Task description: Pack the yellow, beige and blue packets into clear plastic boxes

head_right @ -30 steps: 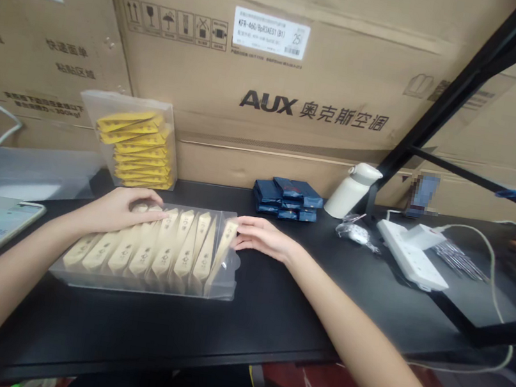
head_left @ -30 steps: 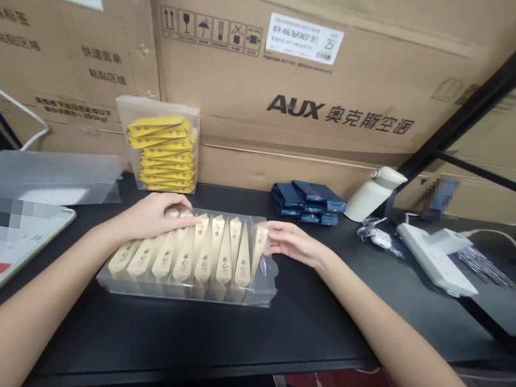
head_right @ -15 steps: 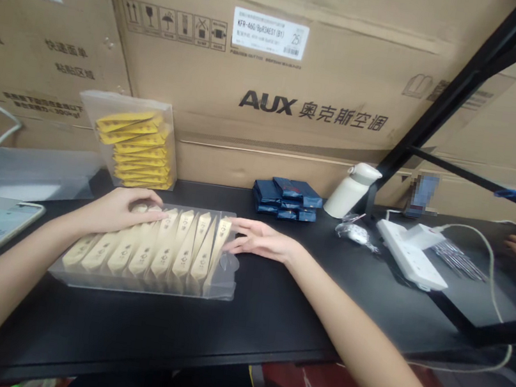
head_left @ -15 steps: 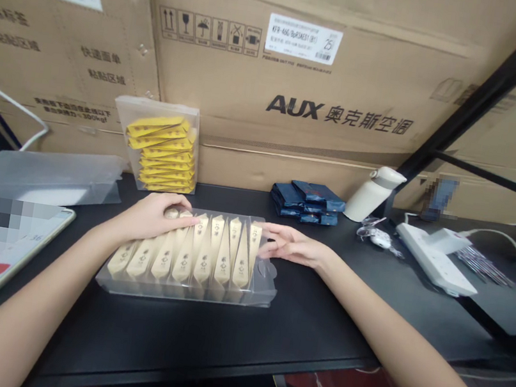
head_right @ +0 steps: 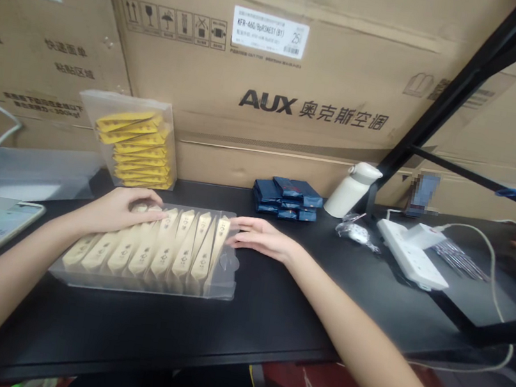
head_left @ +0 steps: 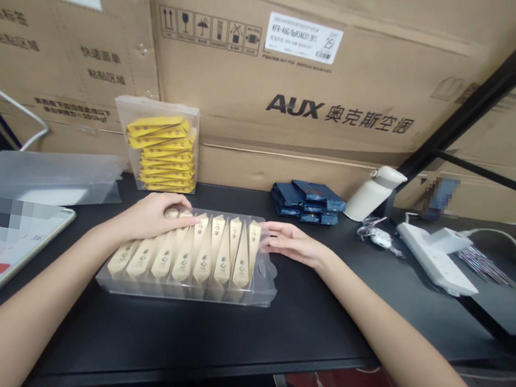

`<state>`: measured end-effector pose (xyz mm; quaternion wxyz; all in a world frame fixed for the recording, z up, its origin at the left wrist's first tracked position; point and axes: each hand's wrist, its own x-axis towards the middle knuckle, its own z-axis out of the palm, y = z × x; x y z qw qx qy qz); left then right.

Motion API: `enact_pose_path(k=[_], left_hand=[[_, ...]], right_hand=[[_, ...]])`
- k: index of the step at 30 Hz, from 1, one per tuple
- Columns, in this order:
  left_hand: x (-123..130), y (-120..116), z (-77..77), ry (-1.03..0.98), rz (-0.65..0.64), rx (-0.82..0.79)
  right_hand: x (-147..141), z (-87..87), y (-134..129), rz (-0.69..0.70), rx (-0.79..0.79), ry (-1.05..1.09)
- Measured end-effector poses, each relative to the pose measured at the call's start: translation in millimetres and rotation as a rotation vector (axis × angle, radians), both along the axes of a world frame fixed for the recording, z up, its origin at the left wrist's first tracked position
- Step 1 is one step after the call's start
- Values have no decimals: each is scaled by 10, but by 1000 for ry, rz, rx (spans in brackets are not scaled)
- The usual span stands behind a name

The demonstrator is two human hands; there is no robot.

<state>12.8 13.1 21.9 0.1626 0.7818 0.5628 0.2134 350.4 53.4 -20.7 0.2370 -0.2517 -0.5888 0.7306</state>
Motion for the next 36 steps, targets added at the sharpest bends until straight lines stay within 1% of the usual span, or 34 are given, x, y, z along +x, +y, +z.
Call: enact_pose_path(k=[4,12,20,26,30,36], left_hand=[[-4,4,-3,2,-2,-4],[-3,6,-6,-1,-6,4],[-10,13,-20,2,0,-4],[-4,5,-10,5,0,-5],[-10,11,-17,6,-2,4],[-9,12,-19,3,-2,15]], right_hand=[[-34,-20,-18,-51,75,-71],[-42,-4,-58,-21,170,-55],[-87,9,-79,-63,261,-134],[-103,38,-100,-68,244,-121],[-91,17,-75,-75,221,-94],[-83,-13,-55,-70,242,-125]])
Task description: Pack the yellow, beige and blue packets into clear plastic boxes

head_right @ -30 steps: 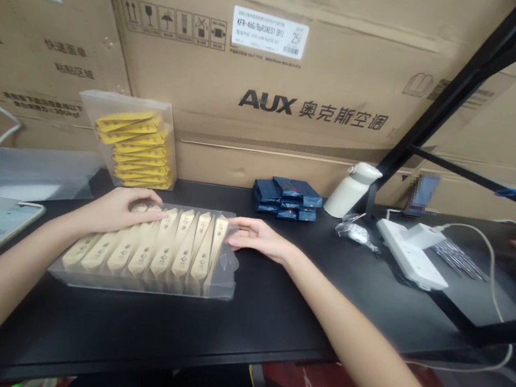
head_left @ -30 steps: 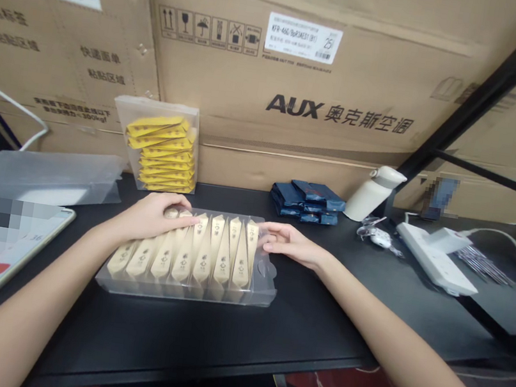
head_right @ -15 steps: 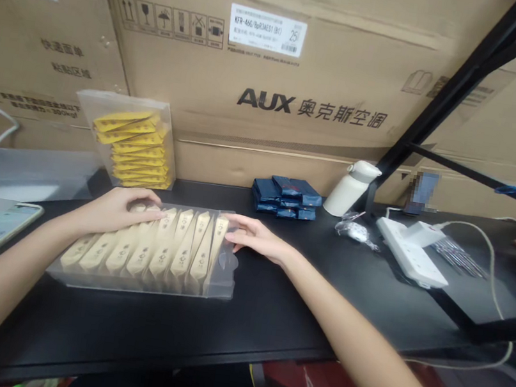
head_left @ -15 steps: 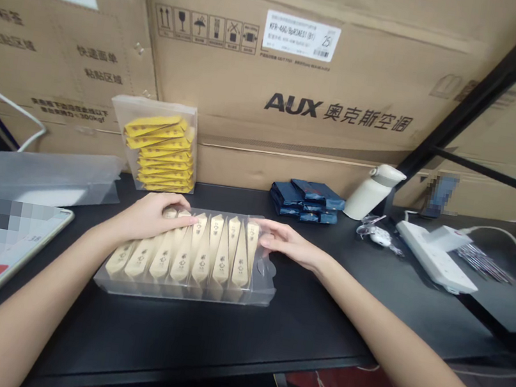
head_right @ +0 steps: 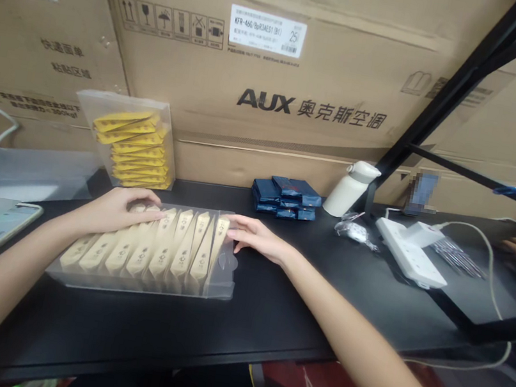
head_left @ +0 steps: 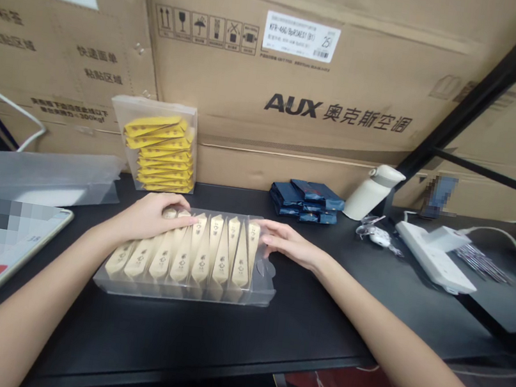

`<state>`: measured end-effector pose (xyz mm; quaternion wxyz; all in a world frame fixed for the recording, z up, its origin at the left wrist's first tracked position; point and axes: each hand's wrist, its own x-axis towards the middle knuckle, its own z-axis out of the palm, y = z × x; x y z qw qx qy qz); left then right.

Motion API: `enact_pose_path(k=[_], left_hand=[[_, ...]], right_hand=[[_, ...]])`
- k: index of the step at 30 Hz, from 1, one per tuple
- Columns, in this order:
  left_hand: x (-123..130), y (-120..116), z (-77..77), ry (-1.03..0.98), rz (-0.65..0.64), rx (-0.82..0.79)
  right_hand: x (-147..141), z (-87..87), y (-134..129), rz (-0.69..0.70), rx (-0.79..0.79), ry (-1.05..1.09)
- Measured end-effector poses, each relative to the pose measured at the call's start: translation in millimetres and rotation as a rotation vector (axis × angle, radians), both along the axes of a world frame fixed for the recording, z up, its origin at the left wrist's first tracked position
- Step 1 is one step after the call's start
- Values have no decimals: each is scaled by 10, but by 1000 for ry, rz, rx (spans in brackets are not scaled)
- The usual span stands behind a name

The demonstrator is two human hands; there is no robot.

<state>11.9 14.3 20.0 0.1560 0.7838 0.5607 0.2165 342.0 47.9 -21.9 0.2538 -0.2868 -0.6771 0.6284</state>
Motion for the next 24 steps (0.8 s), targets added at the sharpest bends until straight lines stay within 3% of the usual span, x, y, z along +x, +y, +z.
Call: enact_pose_path(k=[9,18,24], left_hand=[[1,4,-3,-11,-9,1],[-6,2,-4,-7,-5,3],[-16,17,-18,-28,-14,17]], right_hand=[[-40,29,-56,-1,39,-6],[-136,34,-137,-92,124,-32],[-206,110,-181,-185,29,-75]])
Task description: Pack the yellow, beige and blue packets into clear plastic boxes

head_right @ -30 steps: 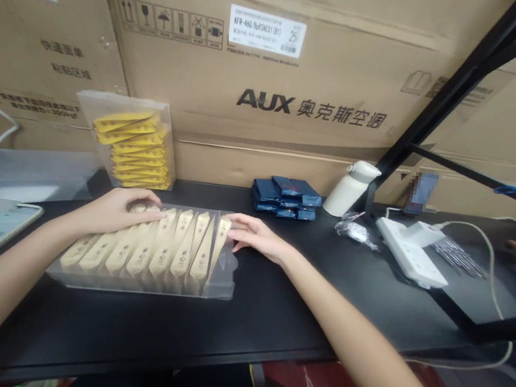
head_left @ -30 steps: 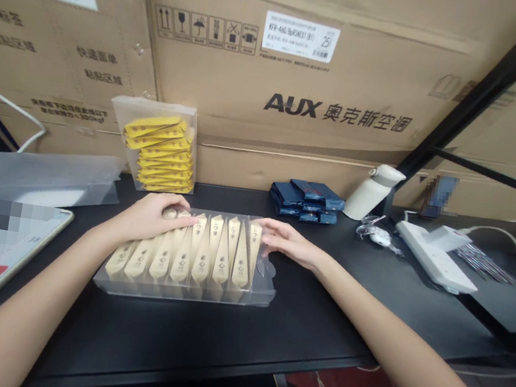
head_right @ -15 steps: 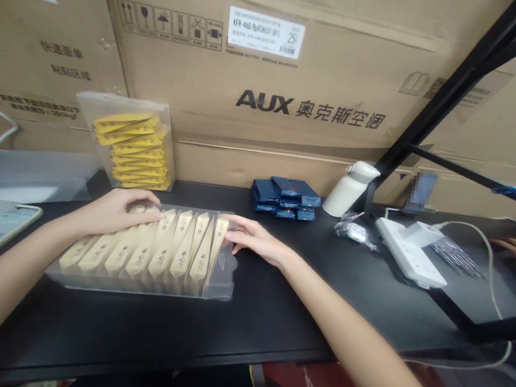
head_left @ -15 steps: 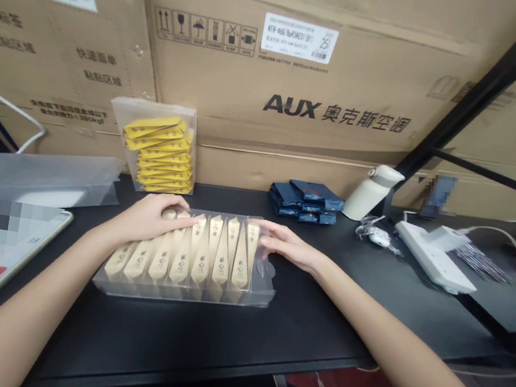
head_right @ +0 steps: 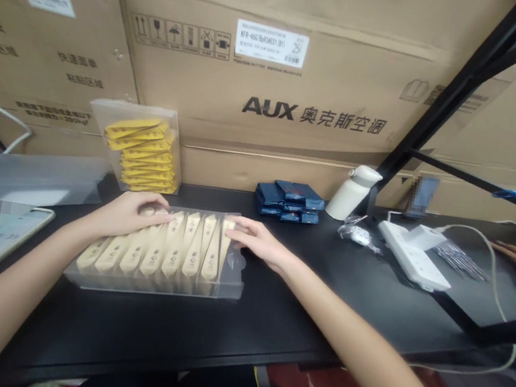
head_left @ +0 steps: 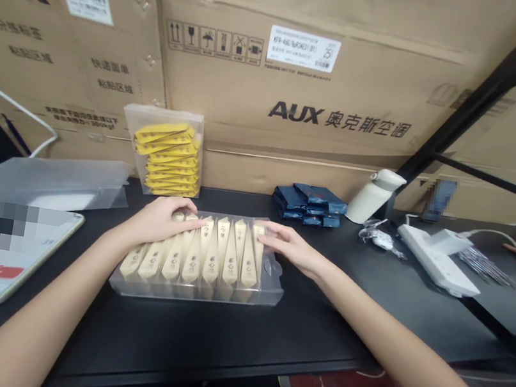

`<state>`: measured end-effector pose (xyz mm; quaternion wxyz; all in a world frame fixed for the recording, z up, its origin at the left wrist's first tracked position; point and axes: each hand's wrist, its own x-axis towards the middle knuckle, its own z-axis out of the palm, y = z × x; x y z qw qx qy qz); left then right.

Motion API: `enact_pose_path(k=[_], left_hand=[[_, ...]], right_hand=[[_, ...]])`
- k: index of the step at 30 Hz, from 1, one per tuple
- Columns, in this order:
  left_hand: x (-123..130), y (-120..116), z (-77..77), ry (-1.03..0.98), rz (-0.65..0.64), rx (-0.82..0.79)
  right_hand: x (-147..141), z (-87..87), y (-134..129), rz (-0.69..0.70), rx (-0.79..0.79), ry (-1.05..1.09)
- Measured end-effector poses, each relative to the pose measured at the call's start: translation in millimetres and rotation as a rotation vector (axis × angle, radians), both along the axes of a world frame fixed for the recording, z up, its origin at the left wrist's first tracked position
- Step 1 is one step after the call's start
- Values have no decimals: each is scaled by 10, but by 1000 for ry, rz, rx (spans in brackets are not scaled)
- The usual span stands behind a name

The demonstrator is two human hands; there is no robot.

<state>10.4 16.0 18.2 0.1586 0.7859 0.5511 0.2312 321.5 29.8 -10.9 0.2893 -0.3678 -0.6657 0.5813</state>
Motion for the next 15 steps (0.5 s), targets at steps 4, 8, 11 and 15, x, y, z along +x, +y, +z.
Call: enact_pose_path(k=[4,8,11,15], left_hand=[[-4,-15,9,-46,2,6],[-27,-23,27,-132,-5,15],[-56,8,8,-217,-19,20],[-66,73,-69,-360,37,69]], right_hand=[[-58,97,-24,-35,-19,24],[-107,308,-49,-31,-26,4],[-171,536,-54,-53,20,-62],[-317,862,-18,-88,127,-110]])
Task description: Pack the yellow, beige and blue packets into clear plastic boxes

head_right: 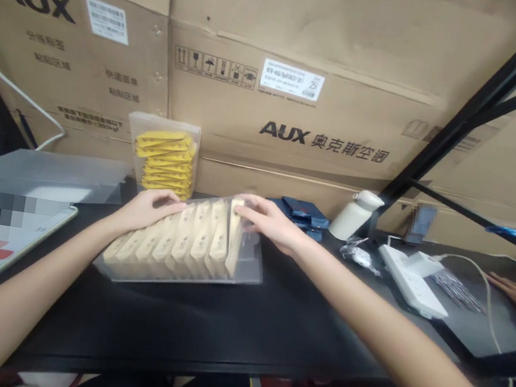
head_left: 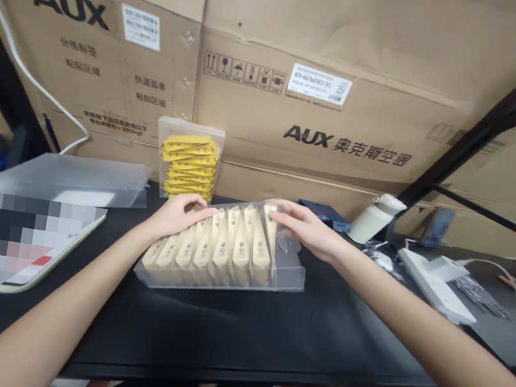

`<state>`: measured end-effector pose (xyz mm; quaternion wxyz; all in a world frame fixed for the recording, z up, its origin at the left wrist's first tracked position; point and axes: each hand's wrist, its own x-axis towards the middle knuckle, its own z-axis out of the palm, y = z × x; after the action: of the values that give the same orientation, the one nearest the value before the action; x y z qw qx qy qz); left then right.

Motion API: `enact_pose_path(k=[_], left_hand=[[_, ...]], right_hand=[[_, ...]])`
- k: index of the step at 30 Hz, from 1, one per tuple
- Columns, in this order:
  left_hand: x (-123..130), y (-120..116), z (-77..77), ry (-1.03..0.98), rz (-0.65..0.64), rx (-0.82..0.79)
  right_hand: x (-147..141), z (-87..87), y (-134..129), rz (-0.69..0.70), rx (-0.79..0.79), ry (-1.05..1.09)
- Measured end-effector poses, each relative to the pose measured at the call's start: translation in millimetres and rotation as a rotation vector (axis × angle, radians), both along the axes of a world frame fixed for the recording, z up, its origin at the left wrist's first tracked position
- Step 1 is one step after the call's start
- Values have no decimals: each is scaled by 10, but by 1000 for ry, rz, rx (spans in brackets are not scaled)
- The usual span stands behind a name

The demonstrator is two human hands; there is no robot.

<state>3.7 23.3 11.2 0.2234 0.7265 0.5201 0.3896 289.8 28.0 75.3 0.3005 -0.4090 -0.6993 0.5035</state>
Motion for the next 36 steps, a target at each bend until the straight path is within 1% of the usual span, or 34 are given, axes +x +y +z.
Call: enact_pose_path(k=[3,7,10,12,15,18,21,23,25,27,31,36], left_hand=[[34,19,-54,-93,87,55],[99,10,-116,-153,151,100],[148,2,-174,-151,228,107],[189,-9,-211,-159,262,113],[268,-42,-244,-155,252,93],[349,-87,-250,-154,169,99],[408,-128,-232,-157,41,156],[428,-153,-208,-152,5,167],[439,-183,-177,-126,-6,175],[452,-223,-147,-73,-21,201],[528,-331,-99,14,-36,231],[703,-425,-79,60,29,204]], right_hand=[[-129,236,90,19,74,-33],[-334,589,257,117,181,-143],[-529,875,349,244,238,-236],[-662,1048,379,307,293,-357],[-829,1260,380,405,321,-453],[-936,1412,355,517,358,-568],[-967,1506,320,678,485,-656],[-932,1532,279,762,570,-662],[-849,1533,217,791,616,-637],[-730,1518,140,780,630,-603],[-461,1476,16,707,615,-517],[-193,1429,13,607,666,-432]])
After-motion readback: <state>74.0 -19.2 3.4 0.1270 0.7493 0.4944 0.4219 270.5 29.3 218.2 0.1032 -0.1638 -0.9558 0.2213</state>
